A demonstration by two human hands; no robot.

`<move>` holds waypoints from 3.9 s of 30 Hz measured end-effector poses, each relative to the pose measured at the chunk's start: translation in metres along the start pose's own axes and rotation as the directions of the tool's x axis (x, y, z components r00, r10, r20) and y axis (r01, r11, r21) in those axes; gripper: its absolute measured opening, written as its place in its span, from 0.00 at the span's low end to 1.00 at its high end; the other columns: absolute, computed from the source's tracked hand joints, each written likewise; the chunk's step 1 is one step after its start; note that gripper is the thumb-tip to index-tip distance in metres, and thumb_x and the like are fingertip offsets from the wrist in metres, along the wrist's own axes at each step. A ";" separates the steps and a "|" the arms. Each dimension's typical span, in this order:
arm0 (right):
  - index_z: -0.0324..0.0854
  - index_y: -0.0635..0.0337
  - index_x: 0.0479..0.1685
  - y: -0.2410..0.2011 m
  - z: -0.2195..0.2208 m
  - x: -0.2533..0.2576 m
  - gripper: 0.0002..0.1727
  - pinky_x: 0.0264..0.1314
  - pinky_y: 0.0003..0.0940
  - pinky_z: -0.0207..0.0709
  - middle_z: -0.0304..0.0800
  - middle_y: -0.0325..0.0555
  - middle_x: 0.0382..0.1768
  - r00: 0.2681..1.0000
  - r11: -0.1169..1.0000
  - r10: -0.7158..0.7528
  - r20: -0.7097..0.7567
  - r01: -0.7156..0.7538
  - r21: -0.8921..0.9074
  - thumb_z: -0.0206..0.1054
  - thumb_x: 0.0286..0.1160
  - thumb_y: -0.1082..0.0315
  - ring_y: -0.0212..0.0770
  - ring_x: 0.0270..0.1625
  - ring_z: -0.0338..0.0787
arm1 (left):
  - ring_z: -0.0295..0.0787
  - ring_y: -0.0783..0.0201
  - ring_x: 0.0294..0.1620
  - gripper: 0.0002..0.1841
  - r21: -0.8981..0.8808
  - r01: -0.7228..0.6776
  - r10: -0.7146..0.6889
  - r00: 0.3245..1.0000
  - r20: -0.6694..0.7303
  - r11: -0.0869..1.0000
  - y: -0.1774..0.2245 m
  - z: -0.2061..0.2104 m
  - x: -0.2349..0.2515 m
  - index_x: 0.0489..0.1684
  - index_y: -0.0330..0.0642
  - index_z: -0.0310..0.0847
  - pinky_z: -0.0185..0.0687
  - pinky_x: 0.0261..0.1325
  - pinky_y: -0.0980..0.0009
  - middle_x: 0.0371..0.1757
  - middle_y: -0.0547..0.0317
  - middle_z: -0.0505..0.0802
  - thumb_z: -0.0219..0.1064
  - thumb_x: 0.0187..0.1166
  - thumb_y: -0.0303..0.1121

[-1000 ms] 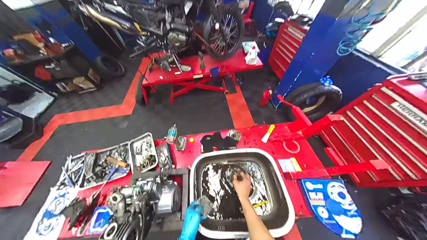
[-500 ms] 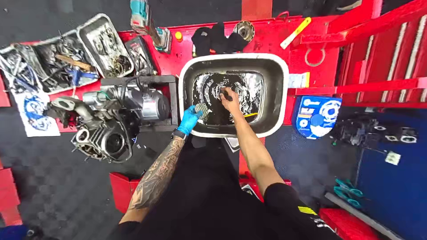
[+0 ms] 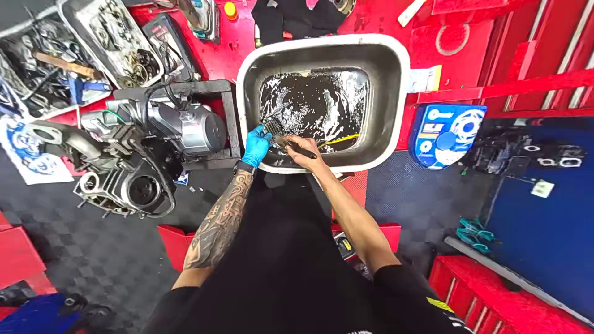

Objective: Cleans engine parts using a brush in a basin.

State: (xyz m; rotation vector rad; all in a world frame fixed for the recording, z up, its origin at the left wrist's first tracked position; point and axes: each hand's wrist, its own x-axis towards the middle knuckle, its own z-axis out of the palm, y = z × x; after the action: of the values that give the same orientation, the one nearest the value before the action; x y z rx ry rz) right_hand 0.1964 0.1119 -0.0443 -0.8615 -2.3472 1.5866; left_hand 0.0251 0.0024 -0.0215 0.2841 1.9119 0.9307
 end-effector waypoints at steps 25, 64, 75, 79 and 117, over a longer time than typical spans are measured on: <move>0.91 0.51 0.59 -0.022 -0.014 0.005 0.16 0.49 0.47 0.88 0.97 0.42 0.42 0.989 0.999 0.004 -0.146 -0.012 -0.052 0.68 0.73 0.66 0.39 0.42 0.95 | 0.95 0.55 0.49 0.17 -0.242 -0.025 -0.004 0.993 -0.121 0.970 0.015 -0.004 -0.011 0.71 0.31 0.76 0.96 0.54 0.55 0.57 0.42 0.91 0.62 0.85 0.25; 0.90 0.51 0.60 -0.012 -0.044 0.004 0.16 0.54 0.40 0.89 0.97 0.40 0.47 0.985 0.993 0.037 -0.168 -0.018 0.113 0.70 0.75 0.65 0.33 0.46 0.95 | 0.95 0.51 0.50 0.18 0.607 -0.324 0.384 0.923 0.034 0.725 0.036 0.007 -0.026 0.66 0.47 0.86 0.89 0.57 0.43 0.51 0.49 0.96 0.67 0.77 0.25; 0.90 0.51 0.61 -0.020 -0.062 0.007 0.15 0.58 0.37 0.88 0.97 0.38 0.50 0.987 0.988 -0.085 -0.139 0.102 0.118 0.69 0.78 0.66 0.31 0.49 0.94 | 0.96 0.56 0.51 0.16 0.643 -0.360 0.402 0.912 0.087 0.676 0.030 -0.012 -0.023 0.60 0.48 0.91 0.90 0.60 0.48 0.51 0.52 0.97 0.67 0.78 0.26; 0.90 0.60 0.60 -0.045 -0.043 0.003 0.15 0.66 0.38 0.88 0.97 0.44 0.56 0.963 0.933 -0.216 -0.162 0.253 0.257 0.70 0.77 0.72 0.34 0.57 0.95 | 0.94 0.52 0.40 0.10 0.608 -0.346 0.389 0.919 0.067 0.714 0.033 -0.012 -0.040 0.55 0.44 0.89 0.91 0.48 0.46 0.45 0.48 0.96 0.68 0.80 0.28; 0.89 0.60 0.62 -0.050 -0.033 -0.031 0.16 0.60 0.38 0.89 0.96 0.47 0.53 0.910 0.974 -0.039 -0.412 0.126 0.187 0.69 0.77 0.70 0.37 0.53 0.95 | 0.91 0.56 0.59 0.21 -0.143 -0.207 0.221 0.971 0.088 0.968 0.067 -0.030 -0.032 0.76 0.36 0.70 0.90 0.64 0.53 0.64 0.49 0.88 0.59 0.84 0.26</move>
State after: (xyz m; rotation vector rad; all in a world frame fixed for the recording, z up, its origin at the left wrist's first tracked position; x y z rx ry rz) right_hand 0.2188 0.1073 0.0194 -0.9246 -1.8663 1.4241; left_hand 0.0044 0.0156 0.0548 0.4576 1.7392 1.1590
